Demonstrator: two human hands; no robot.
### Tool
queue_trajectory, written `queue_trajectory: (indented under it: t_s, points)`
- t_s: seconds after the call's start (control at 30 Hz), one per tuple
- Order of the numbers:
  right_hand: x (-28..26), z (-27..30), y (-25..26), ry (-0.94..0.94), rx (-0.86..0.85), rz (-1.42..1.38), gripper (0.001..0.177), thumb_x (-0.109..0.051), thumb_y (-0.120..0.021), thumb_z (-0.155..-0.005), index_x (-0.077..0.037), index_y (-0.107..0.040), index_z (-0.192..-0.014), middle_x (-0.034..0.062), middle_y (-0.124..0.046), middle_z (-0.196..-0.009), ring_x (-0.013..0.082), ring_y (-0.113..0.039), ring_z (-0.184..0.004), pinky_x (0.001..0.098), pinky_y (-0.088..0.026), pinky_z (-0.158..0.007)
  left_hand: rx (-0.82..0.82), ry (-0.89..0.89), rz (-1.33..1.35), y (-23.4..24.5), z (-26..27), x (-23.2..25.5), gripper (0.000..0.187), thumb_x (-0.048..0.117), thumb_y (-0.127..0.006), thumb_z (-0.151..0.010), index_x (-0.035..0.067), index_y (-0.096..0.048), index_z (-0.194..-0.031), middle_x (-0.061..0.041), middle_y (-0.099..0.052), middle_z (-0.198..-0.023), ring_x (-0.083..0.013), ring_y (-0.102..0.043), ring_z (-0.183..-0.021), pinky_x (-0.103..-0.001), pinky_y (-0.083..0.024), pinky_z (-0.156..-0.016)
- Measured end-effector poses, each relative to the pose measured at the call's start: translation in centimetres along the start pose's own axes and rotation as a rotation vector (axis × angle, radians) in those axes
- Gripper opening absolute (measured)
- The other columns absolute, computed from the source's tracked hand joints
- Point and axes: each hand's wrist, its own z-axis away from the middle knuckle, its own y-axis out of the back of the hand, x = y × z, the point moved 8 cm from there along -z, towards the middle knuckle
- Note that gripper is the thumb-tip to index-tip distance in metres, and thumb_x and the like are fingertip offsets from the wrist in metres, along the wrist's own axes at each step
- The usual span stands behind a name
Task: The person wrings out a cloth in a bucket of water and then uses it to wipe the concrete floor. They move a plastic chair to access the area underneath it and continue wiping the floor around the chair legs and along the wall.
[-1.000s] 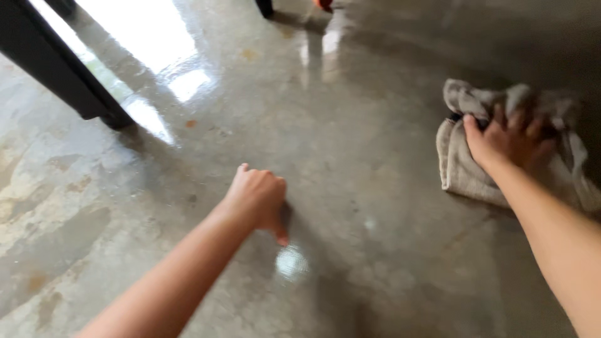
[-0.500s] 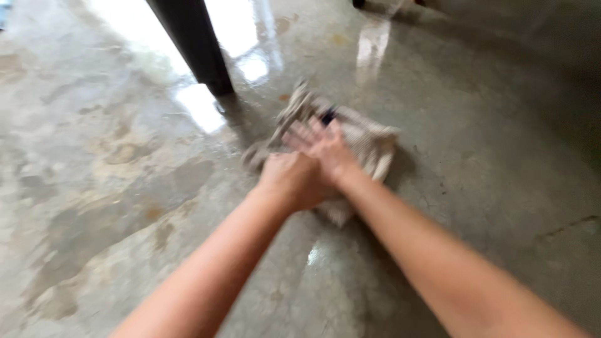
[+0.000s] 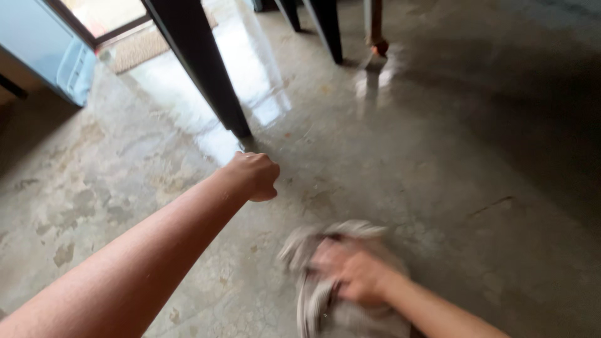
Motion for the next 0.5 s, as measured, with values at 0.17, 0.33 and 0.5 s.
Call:
queue_trajectory:
  t_s: [0.17,0.33,0.5]
  points:
    - [17.8,14.7,8.3,-1.323,-0.315,0.321,0.088,-0.079,-0.028,-0.095,-0.035,0.002,-0.164,-0.0015,-0.002,-0.172,0.0283,0.001,-0.159,0.0746,-0.004,-0.117,0.078,-0.187,-0.081,8.1,0.4,4.1,0.035,0.035,-0.062,-0.095,0.012,-0.071,-0.120,-0.011,-0.073,-0.114,-0.0297,-0.070,-0.106,-0.045,-0.056,-0.091]
    - [20.1,28.2,10.6,-1.730,-0.376,0.067,0.121,-0.101,-0.038,-0.075,-0.035,0.014,-0.163,0.0011,0.012,-0.173,0.0390,0.011,-0.156,0.0787,-0.014,-0.111,0.088,-0.178,-0.123,16.9,1.1,5.9,0.041,0.039,-0.063,-0.096,0.018,-0.066,-0.130,-0.008,-0.071,-0.120,-0.0291,-0.068,-0.112,-0.045,-0.054,-0.096]
    - [20.6,29.3,12.4,-1.725,-0.265,0.022,0.129,-0.097,-0.052,-0.073,-0.034,0.013,-0.164,0.0014,0.013,-0.173,0.0402,0.011,-0.156,0.0759,-0.021,-0.112,0.281,-0.174,-0.070,23.6,1.1,9.1,0.041,0.041,-0.063,-0.096,0.021,-0.064,-0.132,-0.009,-0.072,-0.116,-0.0310,-0.066,-0.110,-0.047,-0.054,-0.094]
